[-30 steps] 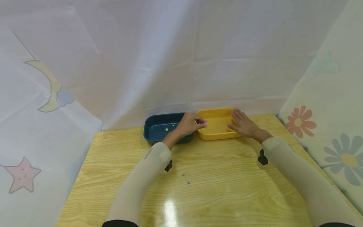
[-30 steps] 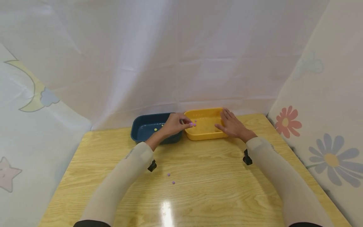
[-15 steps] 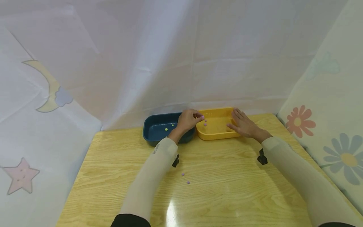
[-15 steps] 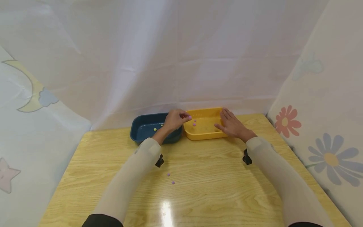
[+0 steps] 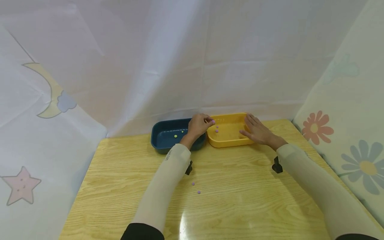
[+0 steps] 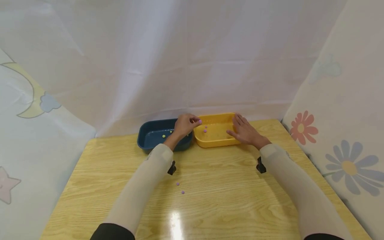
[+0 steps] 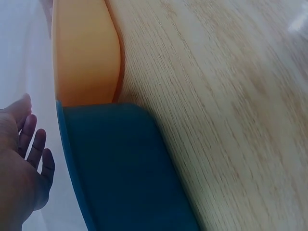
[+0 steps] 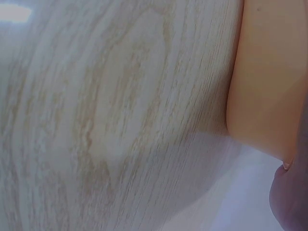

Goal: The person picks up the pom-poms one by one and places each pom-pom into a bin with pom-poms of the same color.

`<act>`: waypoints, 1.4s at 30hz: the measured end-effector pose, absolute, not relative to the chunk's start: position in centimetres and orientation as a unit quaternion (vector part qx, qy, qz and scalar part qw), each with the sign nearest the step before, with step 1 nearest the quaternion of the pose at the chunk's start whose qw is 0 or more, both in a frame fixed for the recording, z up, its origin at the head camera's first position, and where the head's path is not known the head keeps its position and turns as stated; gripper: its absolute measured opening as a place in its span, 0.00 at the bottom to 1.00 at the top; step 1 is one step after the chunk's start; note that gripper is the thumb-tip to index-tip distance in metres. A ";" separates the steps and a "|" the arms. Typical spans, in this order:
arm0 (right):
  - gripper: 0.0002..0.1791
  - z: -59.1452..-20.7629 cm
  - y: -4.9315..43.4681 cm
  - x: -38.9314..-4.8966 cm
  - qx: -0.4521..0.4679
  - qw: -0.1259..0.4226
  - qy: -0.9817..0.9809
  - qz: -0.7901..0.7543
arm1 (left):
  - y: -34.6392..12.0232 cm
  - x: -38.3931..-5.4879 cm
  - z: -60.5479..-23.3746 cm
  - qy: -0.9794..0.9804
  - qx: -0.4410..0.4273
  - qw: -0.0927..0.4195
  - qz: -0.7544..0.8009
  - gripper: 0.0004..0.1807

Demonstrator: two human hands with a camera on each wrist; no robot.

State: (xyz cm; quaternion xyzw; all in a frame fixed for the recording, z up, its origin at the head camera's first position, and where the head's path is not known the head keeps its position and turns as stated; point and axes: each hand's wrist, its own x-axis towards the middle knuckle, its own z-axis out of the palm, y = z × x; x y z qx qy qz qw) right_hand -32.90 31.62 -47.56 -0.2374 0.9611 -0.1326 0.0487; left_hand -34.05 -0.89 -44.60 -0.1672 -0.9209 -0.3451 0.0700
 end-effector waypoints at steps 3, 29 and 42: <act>0.48 -47.6 31.6 -33.0 -0.237 0.048 0.962 -0.130 | -0.7 -34.2 -44.6 -0.921 -0.163 0.077 -0.345 0.11; 0.48 -47.6 31.6 -32.8 -0.237 0.042 0.961 -0.138 | -2.6 -33.3 -43.6 -0.922 -0.197 0.099 -0.319 0.17; 0.49 -47.8 31.6 -32.8 -0.240 0.037 0.960 -0.137 | -5.0 -31.4 -43.1 -0.904 -0.273 0.103 -0.313 0.15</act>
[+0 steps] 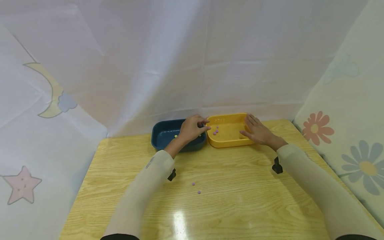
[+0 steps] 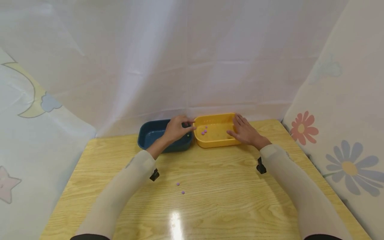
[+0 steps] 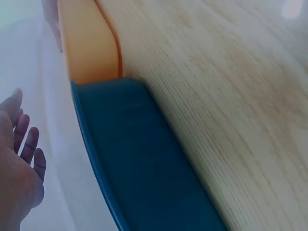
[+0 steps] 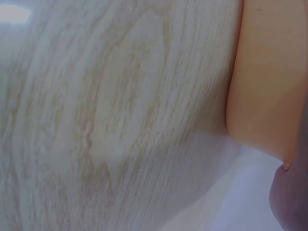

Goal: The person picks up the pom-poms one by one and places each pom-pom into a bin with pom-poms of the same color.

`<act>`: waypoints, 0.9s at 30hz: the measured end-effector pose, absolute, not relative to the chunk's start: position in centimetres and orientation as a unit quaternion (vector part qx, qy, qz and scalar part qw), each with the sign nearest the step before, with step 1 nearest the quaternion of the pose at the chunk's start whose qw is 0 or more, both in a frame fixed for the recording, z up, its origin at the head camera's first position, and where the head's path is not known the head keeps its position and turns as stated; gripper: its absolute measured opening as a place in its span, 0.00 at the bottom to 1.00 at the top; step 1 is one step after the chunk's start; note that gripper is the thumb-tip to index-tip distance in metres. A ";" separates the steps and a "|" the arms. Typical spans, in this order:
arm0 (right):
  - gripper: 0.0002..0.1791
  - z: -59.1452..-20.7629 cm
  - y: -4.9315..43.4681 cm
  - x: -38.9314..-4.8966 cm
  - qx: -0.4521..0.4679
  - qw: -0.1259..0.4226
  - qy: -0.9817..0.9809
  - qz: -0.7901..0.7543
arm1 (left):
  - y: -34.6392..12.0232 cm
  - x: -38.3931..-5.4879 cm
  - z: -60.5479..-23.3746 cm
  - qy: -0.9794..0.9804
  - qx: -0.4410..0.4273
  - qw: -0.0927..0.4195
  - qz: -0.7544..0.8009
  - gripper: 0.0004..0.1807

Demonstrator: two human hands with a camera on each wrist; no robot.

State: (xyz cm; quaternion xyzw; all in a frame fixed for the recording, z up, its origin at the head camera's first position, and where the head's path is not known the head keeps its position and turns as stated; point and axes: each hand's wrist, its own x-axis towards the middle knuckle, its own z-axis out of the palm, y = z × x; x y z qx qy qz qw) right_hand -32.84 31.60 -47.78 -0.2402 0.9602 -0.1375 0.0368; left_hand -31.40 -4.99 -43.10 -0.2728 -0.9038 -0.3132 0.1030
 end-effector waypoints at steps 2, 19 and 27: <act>0.48 -47.8 31.7 -32.9 -0.240 0.038 0.961 -0.134 | -5.4 -30.9 -42.9 -0.898 -0.284 0.105 -0.319 0.15; 0.50 -47.8 31.7 -32.8 -0.244 0.033 0.959 -0.143 | -8.9 -26.7 -43.3 -0.858 -0.359 0.055 -0.363 0.15; 0.48 -47.8 31.7 -33.0 -0.243 0.037 0.961 -0.130 | -11.4 -24.9 -44.7 -0.837 -0.403 0.007 -0.370 0.12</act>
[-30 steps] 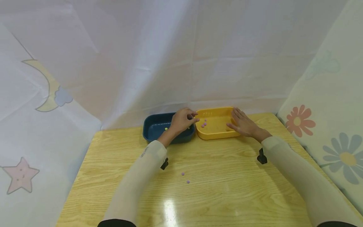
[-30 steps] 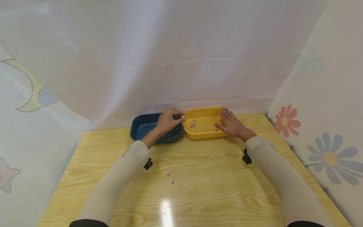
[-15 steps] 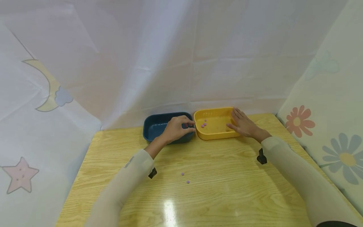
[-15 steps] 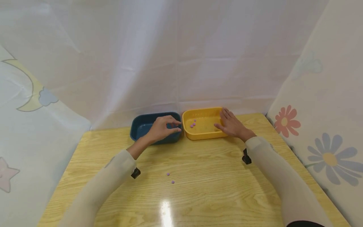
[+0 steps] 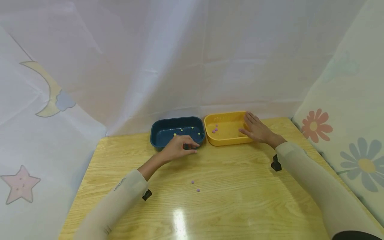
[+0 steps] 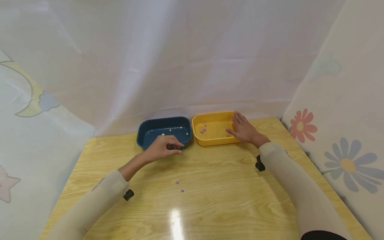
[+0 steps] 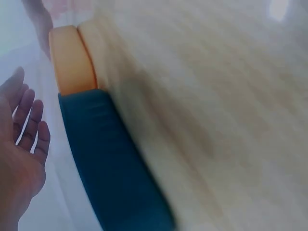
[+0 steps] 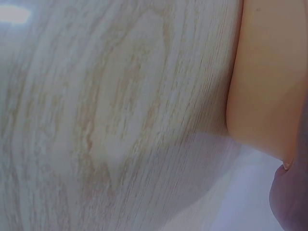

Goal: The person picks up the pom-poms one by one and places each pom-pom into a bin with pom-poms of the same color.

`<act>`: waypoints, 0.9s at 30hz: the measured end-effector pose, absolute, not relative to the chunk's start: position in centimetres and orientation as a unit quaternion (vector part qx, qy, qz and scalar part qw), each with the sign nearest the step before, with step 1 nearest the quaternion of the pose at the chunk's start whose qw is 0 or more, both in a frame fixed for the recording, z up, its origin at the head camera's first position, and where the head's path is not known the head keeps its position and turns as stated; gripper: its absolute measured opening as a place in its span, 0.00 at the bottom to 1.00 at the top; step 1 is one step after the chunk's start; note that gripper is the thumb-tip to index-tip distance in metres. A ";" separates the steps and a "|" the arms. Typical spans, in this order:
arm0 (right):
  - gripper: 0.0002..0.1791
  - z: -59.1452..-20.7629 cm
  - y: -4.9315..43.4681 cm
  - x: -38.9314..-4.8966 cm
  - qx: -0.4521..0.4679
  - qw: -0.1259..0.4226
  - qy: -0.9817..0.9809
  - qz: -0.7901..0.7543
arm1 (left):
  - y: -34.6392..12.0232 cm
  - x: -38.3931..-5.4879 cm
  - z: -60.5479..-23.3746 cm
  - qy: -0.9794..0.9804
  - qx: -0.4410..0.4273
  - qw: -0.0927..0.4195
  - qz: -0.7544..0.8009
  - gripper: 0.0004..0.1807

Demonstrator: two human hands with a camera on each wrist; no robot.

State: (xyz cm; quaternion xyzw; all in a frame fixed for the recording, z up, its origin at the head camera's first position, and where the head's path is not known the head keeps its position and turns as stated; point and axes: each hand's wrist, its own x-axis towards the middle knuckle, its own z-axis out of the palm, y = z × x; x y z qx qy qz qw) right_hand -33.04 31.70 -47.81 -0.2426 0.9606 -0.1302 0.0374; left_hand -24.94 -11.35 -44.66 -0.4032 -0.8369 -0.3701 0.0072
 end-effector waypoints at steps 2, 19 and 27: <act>0.48 -47.7 31.8 -33.1 -0.241 0.040 0.961 -0.128 | -11.8 -24.5 -45.1 -0.829 -0.417 -0.007 -0.373 0.12; 0.48 -47.4 31.5 -33.0 -0.240 0.047 0.960 -0.132 | -14.2 -20.9 -47.8 -0.809 -0.461 -0.103 -0.350 0.16; 0.49 -47.5 31.6 -32.9 -0.238 0.043 0.961 -0.138 | -13.5 -20.3 -48.9 -0.796 -0.469 -0.141 -0.355 0.13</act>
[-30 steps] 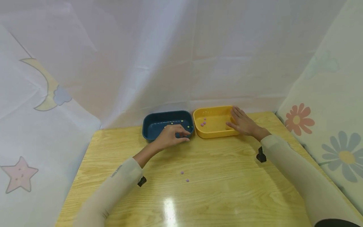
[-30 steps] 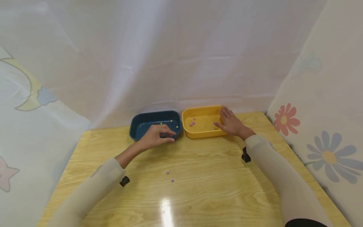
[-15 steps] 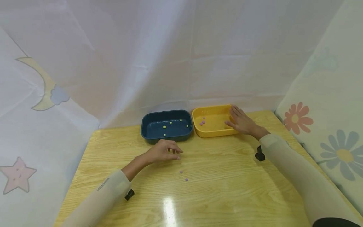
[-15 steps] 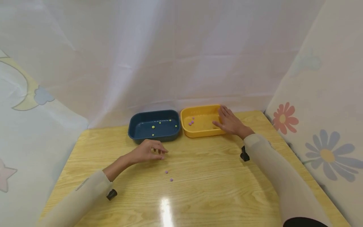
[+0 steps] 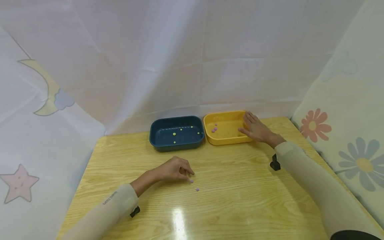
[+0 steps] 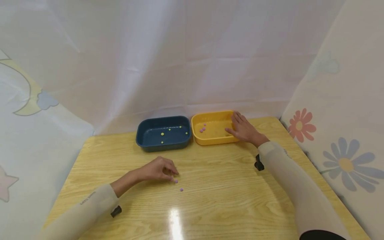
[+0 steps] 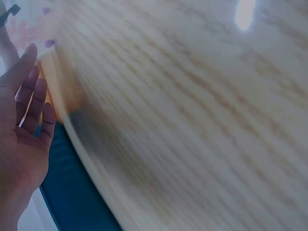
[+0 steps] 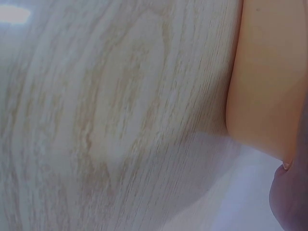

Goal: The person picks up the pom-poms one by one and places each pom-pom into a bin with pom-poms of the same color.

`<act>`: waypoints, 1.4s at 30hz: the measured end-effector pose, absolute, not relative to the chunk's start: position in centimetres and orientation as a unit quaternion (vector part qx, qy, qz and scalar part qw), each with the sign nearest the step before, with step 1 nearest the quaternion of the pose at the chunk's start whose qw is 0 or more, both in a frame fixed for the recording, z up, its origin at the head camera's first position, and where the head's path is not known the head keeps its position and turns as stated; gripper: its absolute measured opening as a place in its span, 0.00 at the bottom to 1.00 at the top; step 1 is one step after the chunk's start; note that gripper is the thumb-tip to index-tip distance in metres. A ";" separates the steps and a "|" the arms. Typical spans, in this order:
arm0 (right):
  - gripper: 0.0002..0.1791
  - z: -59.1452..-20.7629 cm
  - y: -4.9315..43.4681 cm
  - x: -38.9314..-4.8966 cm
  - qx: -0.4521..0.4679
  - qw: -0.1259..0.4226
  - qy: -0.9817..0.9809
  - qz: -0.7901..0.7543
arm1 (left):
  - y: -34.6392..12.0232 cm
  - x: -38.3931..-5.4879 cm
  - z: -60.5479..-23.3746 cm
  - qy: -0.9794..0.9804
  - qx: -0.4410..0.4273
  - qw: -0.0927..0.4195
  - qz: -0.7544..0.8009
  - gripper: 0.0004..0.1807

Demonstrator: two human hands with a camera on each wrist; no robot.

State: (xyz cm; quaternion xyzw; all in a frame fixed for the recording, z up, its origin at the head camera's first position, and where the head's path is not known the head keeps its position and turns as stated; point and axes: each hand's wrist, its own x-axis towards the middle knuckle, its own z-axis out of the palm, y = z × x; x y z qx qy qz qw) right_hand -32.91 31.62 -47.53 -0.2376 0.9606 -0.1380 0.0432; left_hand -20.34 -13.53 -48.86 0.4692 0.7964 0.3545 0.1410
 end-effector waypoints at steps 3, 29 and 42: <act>0.50 -47.6 31.7 -32.9 -0.237 0.047 0.960 -0.139 | -13.4 -20.3 -49.3 0.794 0.467 0.160 0.355 0.12; 0.50 -47.9 31.7 -33.0 -0.238 0.037 0.960 -0.144 | -12.5 -20.1 -49.3 0.798 0.474 0.185 0.323 0.04; 0.49 -47.9 31.7 -33.0 -0.236 0.043 0.961 -0.136 | -12.1 -20.7 -49.3 0.808 0.448 0.165 0.346 0.02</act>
